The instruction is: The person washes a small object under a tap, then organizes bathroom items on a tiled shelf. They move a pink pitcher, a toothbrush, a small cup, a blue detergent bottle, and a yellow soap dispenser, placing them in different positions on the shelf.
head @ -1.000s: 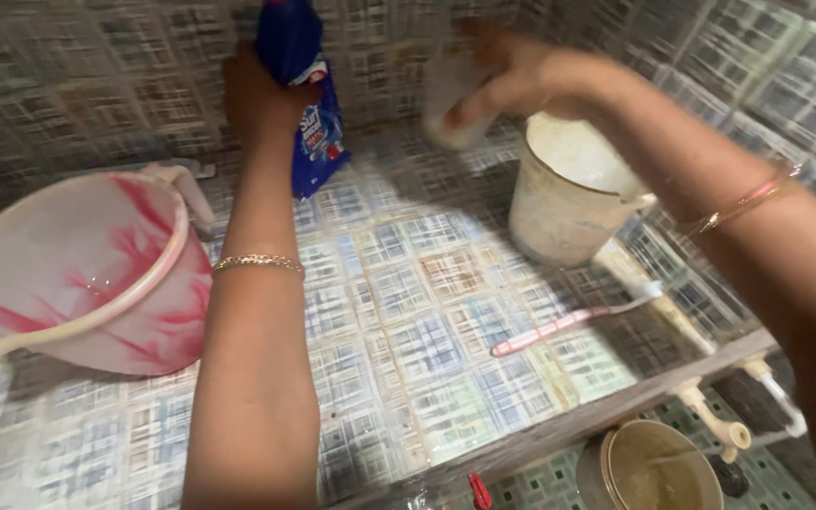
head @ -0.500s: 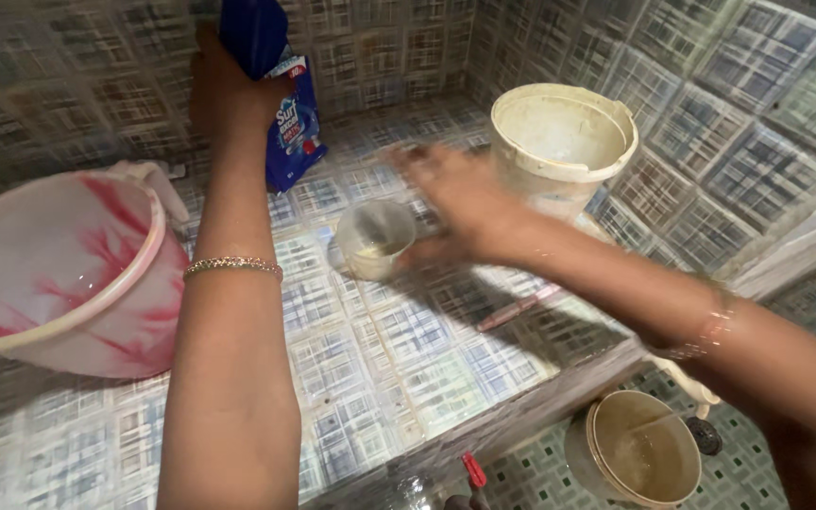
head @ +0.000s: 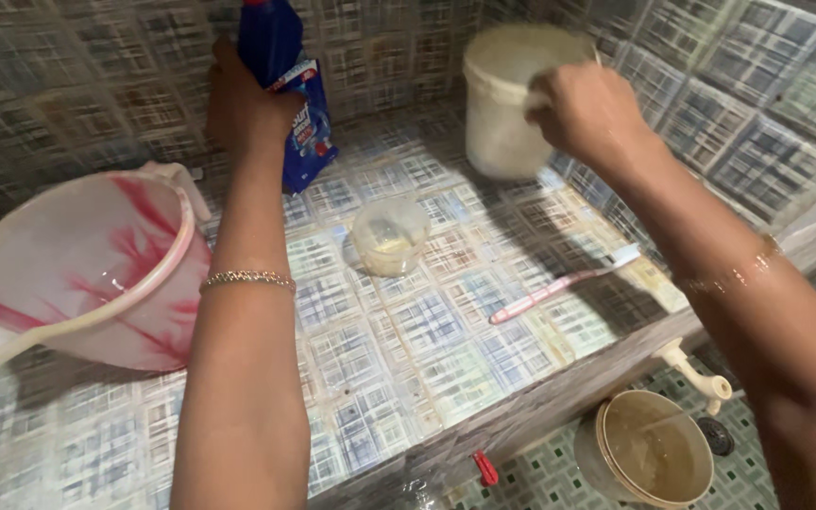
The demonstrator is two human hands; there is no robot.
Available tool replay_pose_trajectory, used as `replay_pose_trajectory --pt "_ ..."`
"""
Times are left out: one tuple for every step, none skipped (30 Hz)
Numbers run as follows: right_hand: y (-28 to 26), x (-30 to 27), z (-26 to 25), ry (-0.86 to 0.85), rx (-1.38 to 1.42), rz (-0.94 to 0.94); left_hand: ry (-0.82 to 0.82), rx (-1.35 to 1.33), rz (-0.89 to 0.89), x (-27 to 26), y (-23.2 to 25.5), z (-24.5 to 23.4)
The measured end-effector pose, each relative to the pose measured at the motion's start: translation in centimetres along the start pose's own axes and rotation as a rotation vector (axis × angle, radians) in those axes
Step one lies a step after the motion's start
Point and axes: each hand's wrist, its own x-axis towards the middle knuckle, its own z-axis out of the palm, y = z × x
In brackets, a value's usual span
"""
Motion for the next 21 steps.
replay_pose_trajectory --pt "0.1 2.0 0.9 0.061 -0.024 -0.018 -0.025 0.016 -0.034 0.0 0.0 -0.1" --pt "0.3 4.1 1.9 0.100 -0.018 -0.035 -0.014 0.016 -0.037 -0.1 0.1 -0.1" --pt "0.5 6.2 2.9 0.139 -0.011 -0.052 -0.002 0.017 -0.040 -0.1 0.0 0.0" --pt "0.6 8.0 4.2 0.155 -0.011 -0.059 0.012 0.019 -0.044 -0.2 -0.2 0.2" --pt "0.6 9.8 5.6 0.171 -0.011 -0.066 0.052 -0.015 0.009 -0.4 -0.4 0.5" --pt "0.5 11.2 7.0 0.188 -0.008 -0.076 0.093 -0.046 0.062 -0.8 -0.7 0.8" --pt "0.4 12.2 8.6 0.174 -0.025 -0.077 0.135 -0.076 0.116 -0.9 -1.0 0.9" --pt "0.2 12.9 10.0 0.160 -0.042 -0.077 0.130 -0.077 0.093 -0.9 -1.1 1.1" --pt "0.1 13.7 11.0 0.146 -0.058 -0.077 0.124 -0.078 0.070 -1.0 -0.8 1.3" --pt "0.2 14.0 12.0 0.121 -0.037 -0.060 0.115 -0.078 0.046 -1.2 -0.7 1.3" --pt "0.2 14.0 12.9 0.097 -0.015 -0.044 0.099 -0.078 0.024 -1.2 -0.6 1.0" --pt "0.4 13.7 13.5 0.067 0.003 -0.023 0.076 -0.081 0.002 -1.4 -0.4 0.8" --pt "0.7 13.6 13.8 0.145 0.024 -0.109 0.053 -0.084 -0.020 -1.7 -0.2 0.4" --pt "1.3 13.0 13.8 0.219 0.045 -0.191 0.036 -0.051 -0.043 -1.8 0.1 0.1" --pt "1.7 12.3 13.7 0.293 0.065 -0.273 0.018 -0.018 -0.065 -1.6 0.5 -0.2" --pt "2.0 11.3 13.2 0.334 0.085 -0.300 -0.004 0.013 -0.088 -1.8 0.9 -0.3" --pt "2.3 10.1 12.2 0.376 0.105 -0.327 0.102 0.058 0.012 -2.3 1.1 -0.4" --pt "2.5 9.0 10.7 0.423 0.122 -0.355 0.213 0.101 0.114 -2.6 1.3 -0.5" --pt "2.3 8.0 9.3 0.323 0.206 -0.225 0.323 0.143 0.217 -2.9 1.5 -0.5" --pt "1.4 6.9 8.0 0.222 0.290 -0.093 0.339 0.132 0.271 -3.3 1.8 -0.3" --pt "0.1 5.8 7.0 0.120 0.372 0.040 0.355 0.120 0.325 -3.8 2.1 -0.1"
